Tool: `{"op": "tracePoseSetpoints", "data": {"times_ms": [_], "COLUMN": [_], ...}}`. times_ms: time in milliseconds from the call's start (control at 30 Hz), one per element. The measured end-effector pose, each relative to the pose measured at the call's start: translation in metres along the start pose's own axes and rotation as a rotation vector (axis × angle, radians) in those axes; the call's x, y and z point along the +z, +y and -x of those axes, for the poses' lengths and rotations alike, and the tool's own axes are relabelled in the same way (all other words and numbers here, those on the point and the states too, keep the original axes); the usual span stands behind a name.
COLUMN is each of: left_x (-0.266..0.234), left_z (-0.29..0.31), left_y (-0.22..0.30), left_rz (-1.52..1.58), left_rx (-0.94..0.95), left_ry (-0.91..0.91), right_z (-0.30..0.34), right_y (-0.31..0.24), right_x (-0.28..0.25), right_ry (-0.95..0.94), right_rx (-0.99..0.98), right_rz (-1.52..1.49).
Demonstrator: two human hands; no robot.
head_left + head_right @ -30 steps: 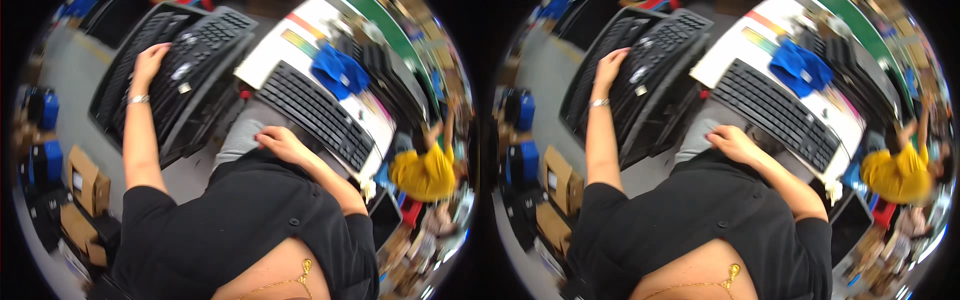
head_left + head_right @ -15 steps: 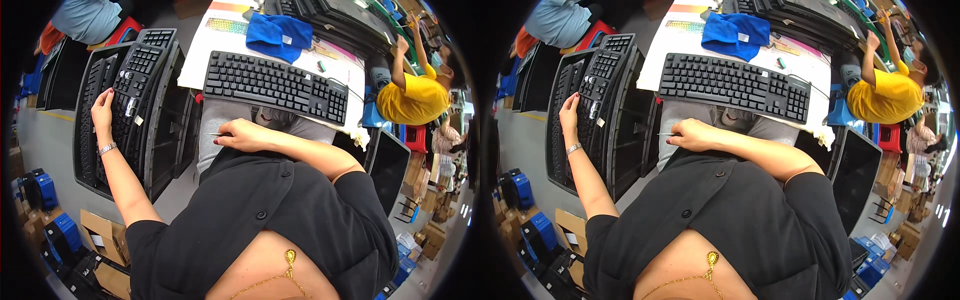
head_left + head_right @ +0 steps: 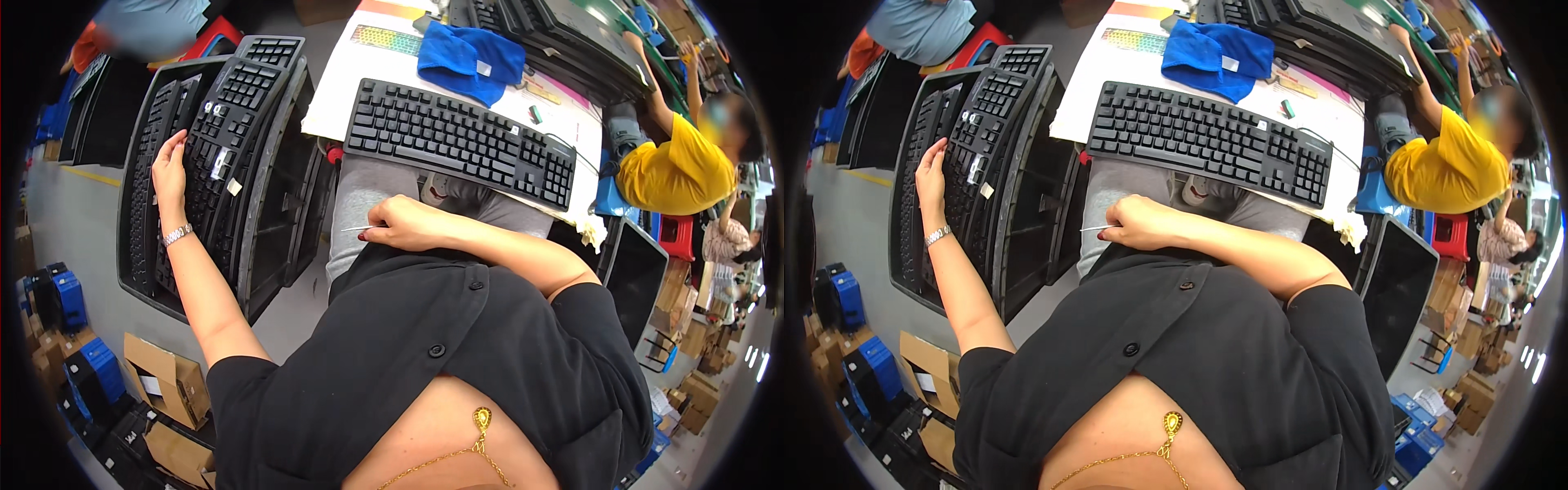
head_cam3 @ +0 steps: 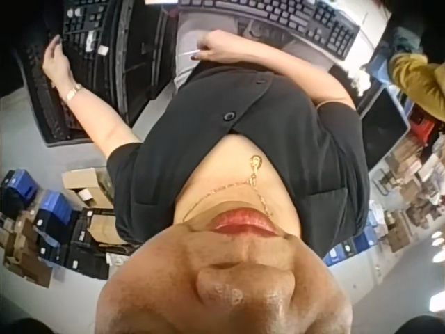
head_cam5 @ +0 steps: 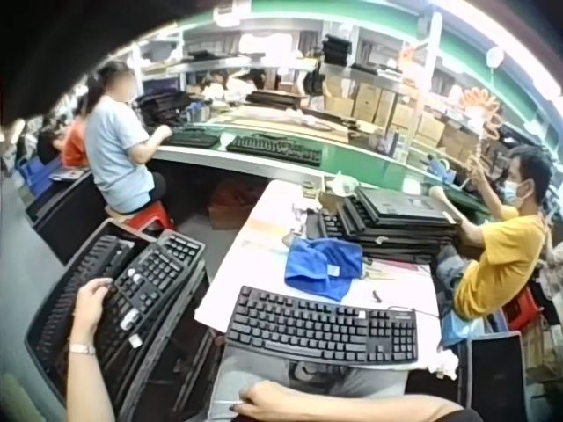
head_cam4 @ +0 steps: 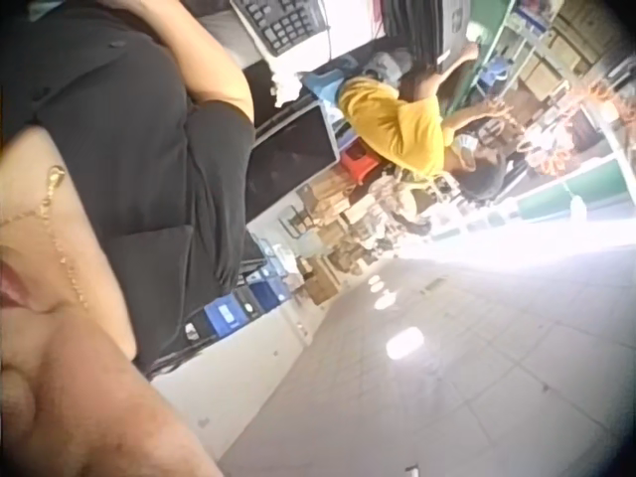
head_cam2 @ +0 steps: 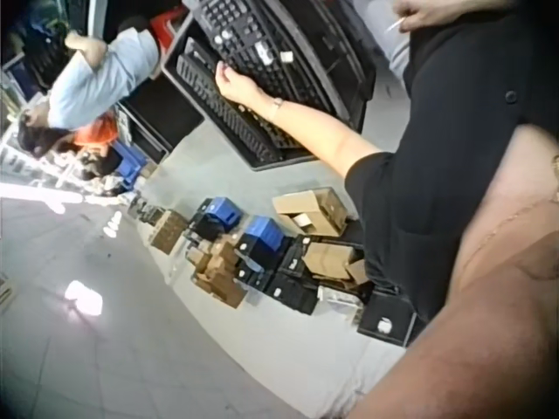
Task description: The person is assembling and inspecting computer keyboards at a factory workstation.
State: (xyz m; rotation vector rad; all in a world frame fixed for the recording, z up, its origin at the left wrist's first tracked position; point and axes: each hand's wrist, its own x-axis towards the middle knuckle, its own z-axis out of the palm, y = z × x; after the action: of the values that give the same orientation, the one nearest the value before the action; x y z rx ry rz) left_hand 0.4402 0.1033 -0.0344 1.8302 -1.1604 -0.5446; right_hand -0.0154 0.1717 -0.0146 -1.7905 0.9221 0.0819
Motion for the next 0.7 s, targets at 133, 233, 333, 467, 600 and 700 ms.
{"op": "tracePoseSetpoints", "data": {"times_ms": [133, 233, 333, 467, 600, 700], "left_x": [0.003, -0.010, 0.003, 0.001, -0.007, -0.009], "left_z": [0.002, 0.006, 0.015, 0.010, 0.017, 0.022], "left_y": [0.003, -0.006, 0.024, 0.007, 0.010, 0.022], "left_rz": [-0.004, 0.043, -0.067, 0.066, 0.032, 0.002], "left_rx": [0.004, 0.029, -0.042, 0.058, 0.044, -0.007], "left_ry": [-0.023, -0.038, -0.004, -0.040, -0.021, -0.029], "right_z": [-0.005, -0.016, -0.035, -0.046, -0.069, -0.082], "right_y": [-0.009, -0.020, -0.016, -0.053, -0.092, -0.127], "right_x": [-0.007, -0.010, -0.020, -0.051, -0.069, -0.085], "right_ry": [-0.034, -0.007, -0.015, 0.147, 0.239, 0.125], "right_rx": [0.016, -0.035, -0.195, -0.277, -0.307, -0.082], "right_rz": [0.057, 0.057, 0.136, 0.109, 0.211, 0.109]}}
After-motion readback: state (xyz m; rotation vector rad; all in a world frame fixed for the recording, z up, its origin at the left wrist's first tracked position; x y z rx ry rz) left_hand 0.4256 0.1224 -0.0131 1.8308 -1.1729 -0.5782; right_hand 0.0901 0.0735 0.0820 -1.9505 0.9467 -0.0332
